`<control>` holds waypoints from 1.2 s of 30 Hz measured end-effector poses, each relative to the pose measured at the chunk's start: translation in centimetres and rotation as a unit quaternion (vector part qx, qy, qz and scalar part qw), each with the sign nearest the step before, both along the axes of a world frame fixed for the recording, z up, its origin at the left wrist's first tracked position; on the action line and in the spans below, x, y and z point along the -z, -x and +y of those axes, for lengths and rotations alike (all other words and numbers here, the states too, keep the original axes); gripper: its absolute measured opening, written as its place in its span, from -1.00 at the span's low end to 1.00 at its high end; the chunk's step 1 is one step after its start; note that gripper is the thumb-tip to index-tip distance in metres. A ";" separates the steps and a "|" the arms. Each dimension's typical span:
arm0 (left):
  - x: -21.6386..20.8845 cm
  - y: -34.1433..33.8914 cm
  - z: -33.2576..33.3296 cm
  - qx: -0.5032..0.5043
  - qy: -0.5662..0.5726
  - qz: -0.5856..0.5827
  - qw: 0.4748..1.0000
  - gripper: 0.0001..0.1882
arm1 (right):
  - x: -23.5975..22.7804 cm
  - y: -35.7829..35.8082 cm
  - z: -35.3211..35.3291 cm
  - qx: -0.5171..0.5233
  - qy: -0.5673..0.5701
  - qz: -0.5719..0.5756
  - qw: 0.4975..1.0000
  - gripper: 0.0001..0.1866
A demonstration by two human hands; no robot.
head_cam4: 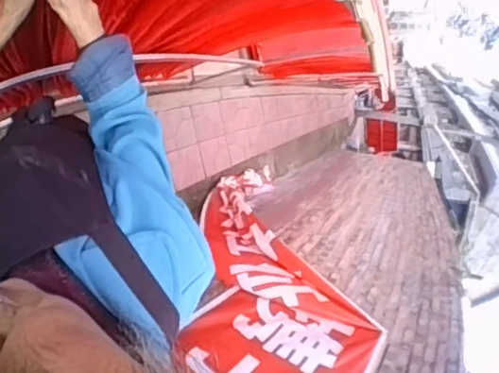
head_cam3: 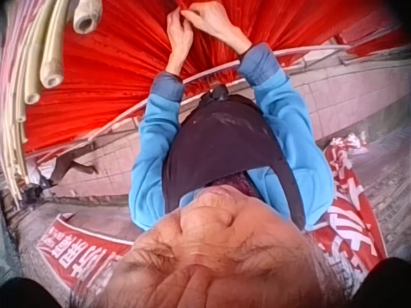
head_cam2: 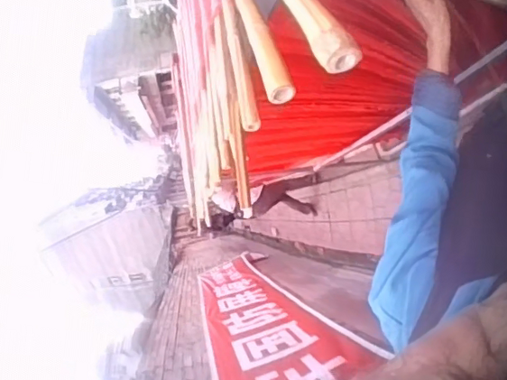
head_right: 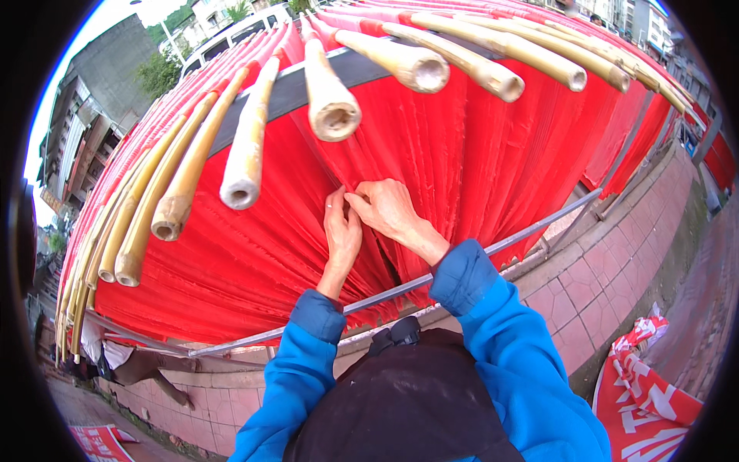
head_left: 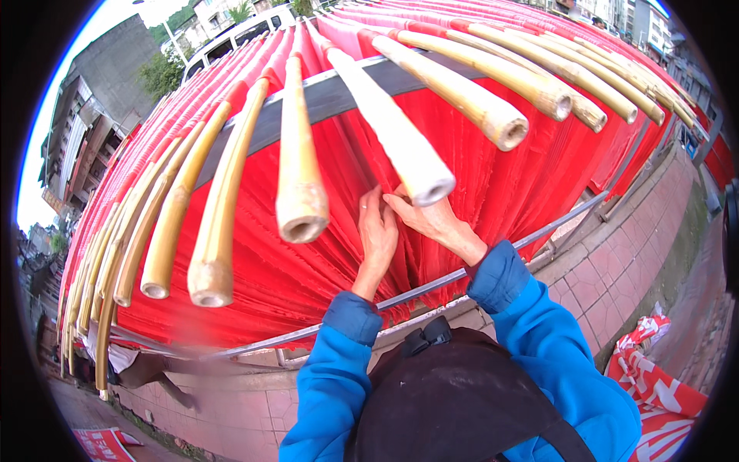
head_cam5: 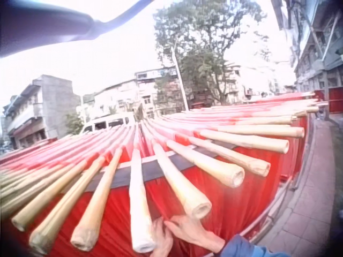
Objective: The person ties white strings to secure a red banner onto a metal frame, then folds the banner and inserts bamboo poles into the top edge to support it. The work is done by hand on a sidewalk next to a brick wall.
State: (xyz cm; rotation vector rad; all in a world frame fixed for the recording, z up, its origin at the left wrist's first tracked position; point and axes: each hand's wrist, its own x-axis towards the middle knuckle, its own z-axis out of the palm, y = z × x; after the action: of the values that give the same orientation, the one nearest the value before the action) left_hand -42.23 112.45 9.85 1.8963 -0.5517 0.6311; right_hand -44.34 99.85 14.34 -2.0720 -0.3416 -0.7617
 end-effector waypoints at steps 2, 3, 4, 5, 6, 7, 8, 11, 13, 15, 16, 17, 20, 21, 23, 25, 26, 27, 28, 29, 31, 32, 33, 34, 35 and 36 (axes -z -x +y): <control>0.4 2.5 0.7 -0.003 0.023 -0.031 0.999 -0.59 | -0.7 1.3 0.8 -0.017 -0.054 0.046 0.997 -0.75; 0.3 3.6 1.2 -0.004 0.043 -0.006 0.999 -0.59 | -1.1 2.3 0.8 -0.021 -0.064 -0.002 0.998 -0.81; 0.0 4.0 1.5 -0.038 0.038 -0.080 0.995 -0.58 | -1.5 2.5 1.6 -0.042 -0.132 0.013 0.990 -0.83; -0.4 4.2 1.9 -0.049 0.034 -0.109 0.992 -0.57 | -1.9 2.6 2.6 -0.073 -0.199 0.007 0.977 -0.85; -0.9 4.0 2.0 -0.038 0.040 -0.099 0.994 -0.56 | -2.3 2.5 3.2 -0.080 -0.188 -0.064 0.977 -0.84; -1.4 3.6 2.0 -0.026 0.048 -0.092 0.994 -0.56 | -2.5 2.3 3.8 -0.095 -0.211 -0.056 0.971 -0.81; -1.8 3.6 1.8 0.033 0.102 -0.041 0.993 -0.53 | -2.8 1.8 4.5 -0.102 -0.232 -0.056 0.966 -0.79; -3.0 2.0 1.5 0.018 0.048 -0.040 0.998 -0.57 | -3.0 1.0 6.1 -0.096 -0.191 -0.095 0.972 -0.63; -3.1 1.7 1.3 0.123 0.136 0.078 0.980 -0.52 | -2.6 1.2 6.4 -0.094 -0.151 -0.031 0.984 -0.47; -2.7 1.9 1.4 0.114 0.105 0.118 0.981 -0.48 | -2.4 0.8 6.6 -0.082 -0.153 -0.005 0.985 -0.42; -2.5 2.1 1.4 0.096 0.103 0.078 0.987 -0.46 | -2.3 0.5 6.6 -0.079 -0.163 0.006 0.984 -0.42; -2.2 2.5 1.5 0.082 0.099 0.068 0.989 -0.45 | -2.2 0.0 6.5 -0.075 -0.173 0.016 0.982 -0.41; -2.2 2.4 1.5 0.093 0.137 0.028 0.986 -0.44 | -2.1 -1.2 6.3 -0.092 -0.172 -0.003 0.981 -0.42; -2.5 2.0 1.4 0.092 0.135 0.015 0.986 -0.46 | -2.1 -1.7 6.2 -0.107 -0.169 -0.023 0.980 -0.42; -3.0 1.2 1.2 0.089 0.130 -0.011 0.987 -0.49 | -2.5 -2.9 5.9 -0.096 -0.134 -0.015 0.986 -0.40; -3.7 0.2 1.0 0.096 0.131 0.008 0.987 -0.50 | -3.4 -4.3 5.8 -0.093 -0.068 -0.054 0.992 -0.38; -4.0 -0.3 0.9 0.096 0.132 -0.002 0.987 -0.51 | -4.0 -4.8 5.5 -0.106 -0.056 -0.016 0.993 -0.35; -4.3 -0.7 0.8 0.104 0.129 -0.026 0.986 -0.51 | -4.3 -5.1 5.3 -0.116 -0.082 0.005 0.990 -0.35; -4.6 -1.0 0.7 0.108 0.129 -0.029 0.985 -0.50 | -4.5 -5.3 5.2 -0.125 -0.108 0.027 0.986 -0.34; -4.8 -1.3 0.5 0.112 0.130 -0.030 0.985 -0.48 | -4.6 -5.4 5.1 -0.144 -0.130 0.029 0.981 -0.33; -5.3 -2.2 0.1 0.110 0.154 -0.005 0.982 -0.45 | -4.7 -5.4 4.9 -0.119 -0.159 0.044 0.979 -0.39; -5.5 -2.7 -0.2 0.103 0.176 0.024 0.979 -0.42 | -4.6 -5.2 4.7 -0.121 -0.188 0.044 0.974 -0.39; -5.7 -3.2 -0.5 0.094 0.197 0.058 0.974 -0.40 | -4.5 -5.0 4.5 -0.118 -0.216 0.048 0.968 -0.38; -5.9 -3.7 -0.5 0.098 0.180 0.080 0.975 -0.37 | -4.5 -4.8 4.3 -0.106 -0.211 0.015 0.972 -0.38; -5.9 -3.9 -0.7 0.113 0.195 0.076 0.971 -0.37 | -4.4 -4.6 4.2 -0.106 -0.207 0.020 0.972 -0.38; -5.9 -4.3 -0.9 0.104 0.185 0.059 0.975 -0.38 | -4.4 -4.4 4.2 -0.106 -0.205 0.023 0.973 -0.39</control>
State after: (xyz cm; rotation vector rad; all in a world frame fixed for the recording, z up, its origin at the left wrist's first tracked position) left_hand -37.88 111.59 15.79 1.4917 -0.5095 0.4449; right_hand -39.91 104.05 18.75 -1.6321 -0.3406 -0.5974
